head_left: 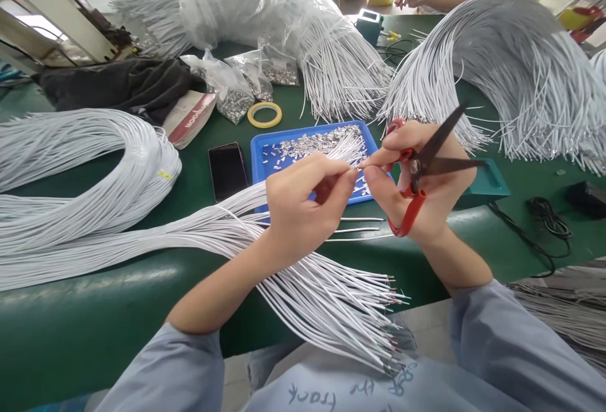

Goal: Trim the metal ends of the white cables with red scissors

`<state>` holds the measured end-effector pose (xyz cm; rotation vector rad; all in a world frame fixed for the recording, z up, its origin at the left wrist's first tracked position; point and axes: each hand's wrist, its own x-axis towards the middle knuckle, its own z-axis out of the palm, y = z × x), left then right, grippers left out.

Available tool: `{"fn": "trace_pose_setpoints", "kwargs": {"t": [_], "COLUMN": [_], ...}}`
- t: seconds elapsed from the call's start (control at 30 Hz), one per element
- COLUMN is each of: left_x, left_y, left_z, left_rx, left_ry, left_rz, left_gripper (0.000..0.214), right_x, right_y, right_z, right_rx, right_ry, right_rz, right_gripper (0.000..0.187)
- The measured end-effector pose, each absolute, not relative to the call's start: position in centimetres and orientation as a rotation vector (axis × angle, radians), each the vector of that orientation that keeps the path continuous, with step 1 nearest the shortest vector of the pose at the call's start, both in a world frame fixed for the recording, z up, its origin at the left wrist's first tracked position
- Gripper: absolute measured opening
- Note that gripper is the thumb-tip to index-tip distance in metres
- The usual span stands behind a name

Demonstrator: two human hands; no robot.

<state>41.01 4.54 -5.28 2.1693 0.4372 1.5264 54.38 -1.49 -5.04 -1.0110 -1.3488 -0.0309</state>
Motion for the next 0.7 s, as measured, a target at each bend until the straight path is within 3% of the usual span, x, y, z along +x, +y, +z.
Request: {"fn": "trace_pose_setpoints", "kwargs": {"t": [0.4, 0.7], "left_x": [41.05, 40.79], "left_y": [5.25, 5.46], "left_z": [-5.86, -5.78], "left_rx": [2.186, 2.175], "left_ry": [0.249, 0.162], "left_rz": [1.718, 1.721], "left_gripper": [0.004, 0.006], "right_x": [54.33, 54.23], "right_y": [-1.73, -1.68], "right_z": [-4.84, -4.94], "right_rx": [-0.972, -0.999], "right_ry": [-1.367, -1.350], "right_rz": [0.076, 0.095], "right_gripper": [0.023, 0.018]}}
